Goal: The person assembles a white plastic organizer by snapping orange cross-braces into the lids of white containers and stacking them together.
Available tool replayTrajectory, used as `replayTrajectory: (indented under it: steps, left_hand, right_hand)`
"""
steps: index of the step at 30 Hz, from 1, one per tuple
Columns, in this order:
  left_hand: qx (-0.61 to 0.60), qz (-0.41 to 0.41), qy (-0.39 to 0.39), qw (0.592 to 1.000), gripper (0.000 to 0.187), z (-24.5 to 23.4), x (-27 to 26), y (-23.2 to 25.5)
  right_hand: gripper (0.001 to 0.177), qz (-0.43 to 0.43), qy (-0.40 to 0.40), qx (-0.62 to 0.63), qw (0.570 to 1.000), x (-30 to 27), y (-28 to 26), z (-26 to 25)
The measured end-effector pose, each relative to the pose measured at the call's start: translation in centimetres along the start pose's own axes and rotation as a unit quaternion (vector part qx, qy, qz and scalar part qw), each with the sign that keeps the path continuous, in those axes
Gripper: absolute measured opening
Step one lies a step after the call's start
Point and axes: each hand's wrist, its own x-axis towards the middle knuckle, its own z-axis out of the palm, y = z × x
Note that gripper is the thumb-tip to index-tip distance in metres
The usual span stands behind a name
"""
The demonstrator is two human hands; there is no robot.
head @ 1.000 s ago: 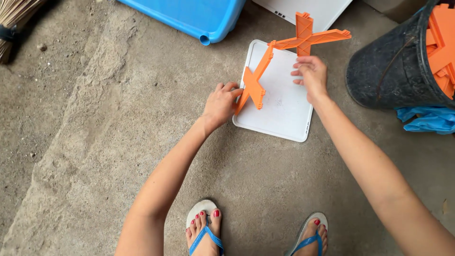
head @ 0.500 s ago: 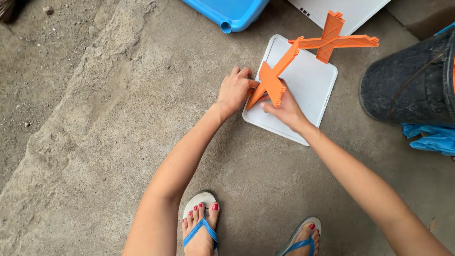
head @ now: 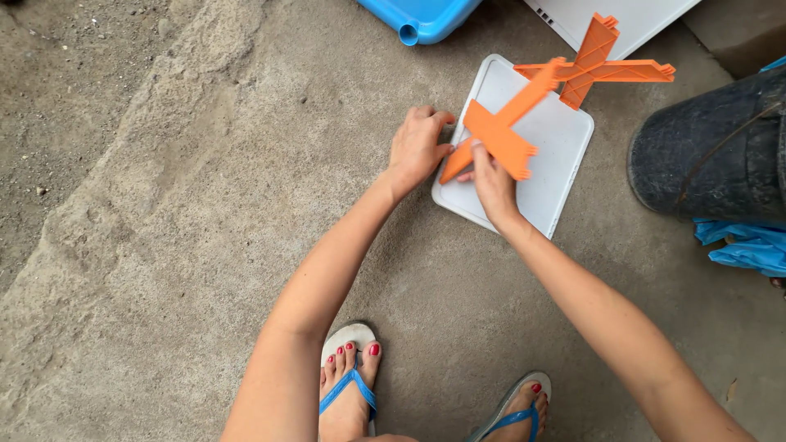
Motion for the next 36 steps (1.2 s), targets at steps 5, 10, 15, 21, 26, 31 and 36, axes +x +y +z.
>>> replayTrajectory:
  steps: [5, 10, 15, 21, 26, 31, 36]
  left_hand:
    - [-0.142, -0.096, -0.06, 0.983, 0.019, 2.0, 0.5, -1.0]
    - [-0.251, -0.124, -0.069, 0.957, 0.019, 4.1, 0.9, -1.2]
    - [-0.376, -0.155, -0.118, 0.906, 0.02, 4.0, 1.0, -0.1]
    - [-0.399, -0.143, -0.133, 0.896, 0.019, 3.6, 0.9, 1.2]
    - [-0.404, -0.125, -0.117, 0.898, 0.019, 3.6, 0.7, 1.9]
    - [-0.394, -0.112, -0.11, 0.905, 0.016, 3.0, 0.5, 2.7]
    - [-0.362, -0.123, -0.11, 0.918, 0.013, 2.3, 0.3, 3.5]
  right_hand:
    - [0.026, -0.032, 0.012, 0.059, 0.998, -1.0, -0.7, -1.5]
    - [0.024, -0.037, 0.017, 0.11, 0.993, -2.3, -2.4, -2.3]
    - [0.024, -0.058, 0.014, 0.129, 0.99, -3.0, -3.0, -3.2]
    - [0.024, -0.074, 0.023, 0.177, 0.981, -3.5, -3.4, -4.1]
    - [0.023, -0.079, 0.038, 0.186, 0.979, -3.7, -3.5, -4.3]
    - [0.025, -0.076, 0.039, 0.183, 0.98, -3.8, -3.4, -4.6]
    - [0.026, -0.054, 0.035, 0.217, 0.974, -3.8, -3.6, -4.7]
